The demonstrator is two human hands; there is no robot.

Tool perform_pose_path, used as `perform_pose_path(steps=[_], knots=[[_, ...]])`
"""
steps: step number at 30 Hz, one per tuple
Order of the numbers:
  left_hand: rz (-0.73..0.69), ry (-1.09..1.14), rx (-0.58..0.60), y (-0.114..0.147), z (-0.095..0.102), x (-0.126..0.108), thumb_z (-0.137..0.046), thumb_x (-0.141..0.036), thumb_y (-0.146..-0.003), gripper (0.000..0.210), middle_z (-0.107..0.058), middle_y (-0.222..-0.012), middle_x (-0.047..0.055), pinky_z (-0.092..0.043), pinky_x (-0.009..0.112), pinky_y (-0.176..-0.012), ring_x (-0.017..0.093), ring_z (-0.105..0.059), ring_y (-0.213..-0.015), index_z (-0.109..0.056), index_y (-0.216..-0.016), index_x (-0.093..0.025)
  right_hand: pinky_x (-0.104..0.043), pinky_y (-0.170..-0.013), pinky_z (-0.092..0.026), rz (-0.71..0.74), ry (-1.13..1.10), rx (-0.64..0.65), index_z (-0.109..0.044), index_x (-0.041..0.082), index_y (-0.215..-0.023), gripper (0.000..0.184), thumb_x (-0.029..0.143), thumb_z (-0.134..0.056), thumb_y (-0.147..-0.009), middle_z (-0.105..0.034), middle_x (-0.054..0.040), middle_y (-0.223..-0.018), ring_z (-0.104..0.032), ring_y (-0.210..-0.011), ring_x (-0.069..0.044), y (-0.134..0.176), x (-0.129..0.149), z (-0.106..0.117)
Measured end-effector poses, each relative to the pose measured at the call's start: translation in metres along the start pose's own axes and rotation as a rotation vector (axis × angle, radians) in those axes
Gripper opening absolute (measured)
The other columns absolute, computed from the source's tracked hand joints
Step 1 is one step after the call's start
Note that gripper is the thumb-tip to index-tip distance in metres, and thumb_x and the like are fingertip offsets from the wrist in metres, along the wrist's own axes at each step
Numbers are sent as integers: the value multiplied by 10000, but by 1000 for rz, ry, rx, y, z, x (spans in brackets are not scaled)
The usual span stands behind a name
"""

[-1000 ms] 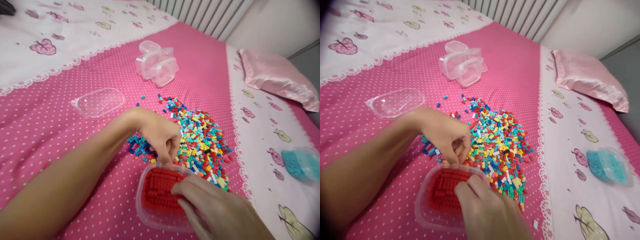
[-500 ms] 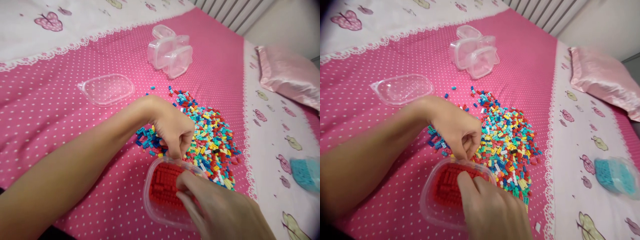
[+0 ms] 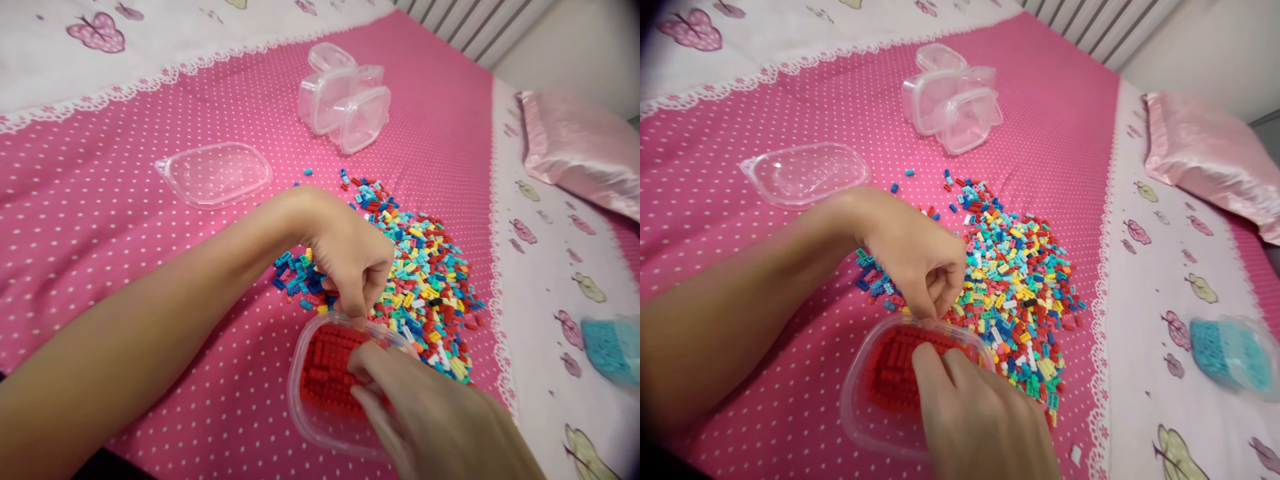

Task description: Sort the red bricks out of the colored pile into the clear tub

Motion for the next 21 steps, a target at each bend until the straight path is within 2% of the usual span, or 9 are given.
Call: perform_pose_path(steps=[6,9,12,16,18,21], knots=[[52,-76,33,0,-1,-3,-790,-66,-605,148,-624,-475,-28,-359,237,-501,113,-492,-476,-732,-542,-187,-243,-324,-375,10,0,-4,-579,263,-893,196,126,-441,-868,-663,28,-649,-633,-423,-152,-4,0,-1],[48,-50,27,0,-1,-3,-798,-23,-575,173,-618,-464,-28,-365,236,-506,114,-506,-486,-738,-551,-184,-233,-343,-409,15,-7,19,-568,259,-892,192,125,-433,-866,-675,13,-700,-642,-448,-151,-6,-2,-2],[53,35,-58,0,-1,-3,-821,-11,-523,196,-602,-447,-31,-379,236,-521,124,-527,-514,-732,-545,-185,-222,-348,-417,11,-18,33,-565,259,-902,184,132,-436,-867,-684,7,-736,-644,-456,-146,-6,-2,-3],[17,76,-184,1,0,-3,-834,-142,-553,154,-574,-428,-51,-369,225,-510,115,-512,-502,-697,-521,-206,-217,-341,-405,-2,-17,49,-576,260,-930,188,140,-446,-868,-680,8,-742,-645,-464,-143,-5,-2,-4],[-17,41,-153,1,1,-3,-839,-202,-555,162,-568,-420,-57,-356,215,-500,101,-490,-478,-684,-507,-209,-214,-361,-418,2,-20,52,-581,259,-925,189,138,-446,-872,-682,7,-743,-659,-494,-146,-6,-1,-4],[-9,-62,21,1,1,-2,-829,-216,-574,148,-592,-449,-52,-372,211,-536,90,-481,-490,-692,-523,-189,-204,-401,-435,4,-13,49,-590,254,-926,211,116,-438,-876,-708,-2,-807,-681,-553,-142,-8,0,-1]])
Point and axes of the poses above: each hand's wrist, its own y-axis away from the middle knuckle, its own z-axis out of the back of the hand, x = y × z, the point moved 1 cm from there along -y, towards the middle knuckle
